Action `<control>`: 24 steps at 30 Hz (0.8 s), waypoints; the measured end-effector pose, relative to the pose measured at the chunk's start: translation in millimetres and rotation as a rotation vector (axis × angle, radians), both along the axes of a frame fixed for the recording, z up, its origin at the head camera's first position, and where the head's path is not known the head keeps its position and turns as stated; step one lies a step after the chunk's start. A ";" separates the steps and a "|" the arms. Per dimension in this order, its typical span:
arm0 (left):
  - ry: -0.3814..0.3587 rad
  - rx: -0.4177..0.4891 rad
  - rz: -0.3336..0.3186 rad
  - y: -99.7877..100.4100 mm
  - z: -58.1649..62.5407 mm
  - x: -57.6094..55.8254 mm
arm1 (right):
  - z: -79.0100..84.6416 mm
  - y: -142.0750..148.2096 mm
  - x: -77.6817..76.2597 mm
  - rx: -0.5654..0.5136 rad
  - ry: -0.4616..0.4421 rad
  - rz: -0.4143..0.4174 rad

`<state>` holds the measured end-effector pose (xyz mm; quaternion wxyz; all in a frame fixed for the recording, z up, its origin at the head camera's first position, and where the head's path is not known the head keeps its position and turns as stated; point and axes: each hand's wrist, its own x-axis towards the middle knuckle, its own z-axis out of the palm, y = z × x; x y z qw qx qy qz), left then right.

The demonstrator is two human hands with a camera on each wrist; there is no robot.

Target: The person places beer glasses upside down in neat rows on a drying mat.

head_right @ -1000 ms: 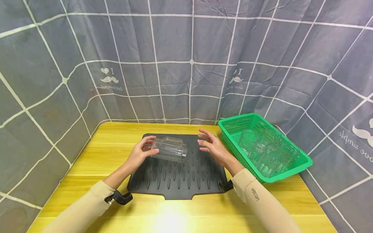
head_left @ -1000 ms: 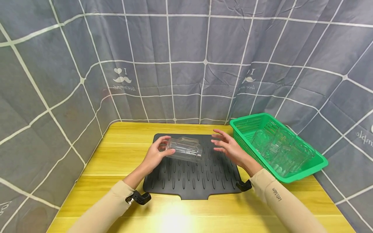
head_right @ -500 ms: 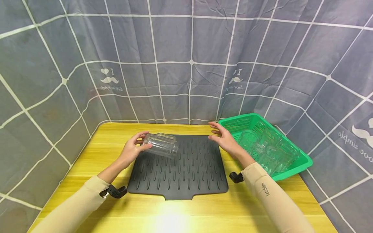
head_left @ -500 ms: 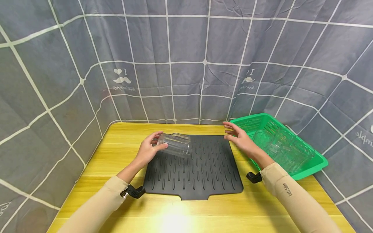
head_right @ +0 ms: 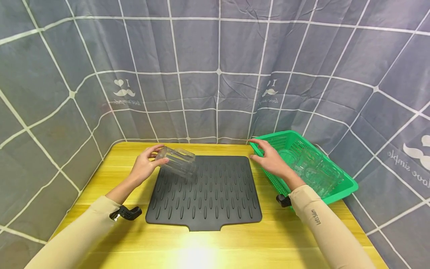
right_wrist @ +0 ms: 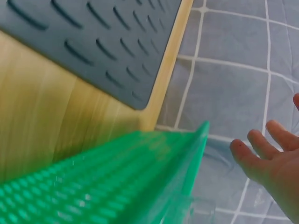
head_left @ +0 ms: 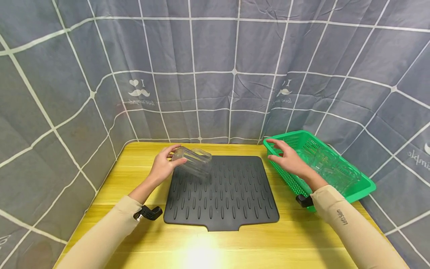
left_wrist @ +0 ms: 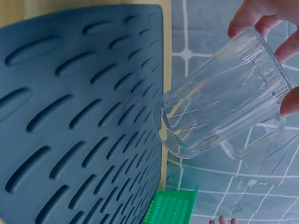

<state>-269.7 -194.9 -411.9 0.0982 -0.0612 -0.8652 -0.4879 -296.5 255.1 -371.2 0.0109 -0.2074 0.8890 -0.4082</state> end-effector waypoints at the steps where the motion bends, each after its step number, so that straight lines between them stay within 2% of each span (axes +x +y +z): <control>1: 0.002 -0.013 -0.001 -1.3 1.8 -0.7 | 1.1 2.2 0.1 0.018 0.013 0.003; 6: 0.006 -0.064 0.003 -5.2 8.4 -4.6 | 4.9 14.1 -0.8 0.108 0.102 0.006; 12: 0.019 -0.132 0.009 -6.2 11.0 -11.2 | 8.2 25.0 -0.1 0.231 0.191 -0.024; 18: 0.055 -0.208 0.006 -6.5 12.1 -20.9 | 10.2 35.6 -0.4 0.280 0.217 -0.043; 24: 0.042 -0.261 0.011 -4.4 14.4 -28.3 | 8.8 49.9 -3.4 0.310 0.204 -0.058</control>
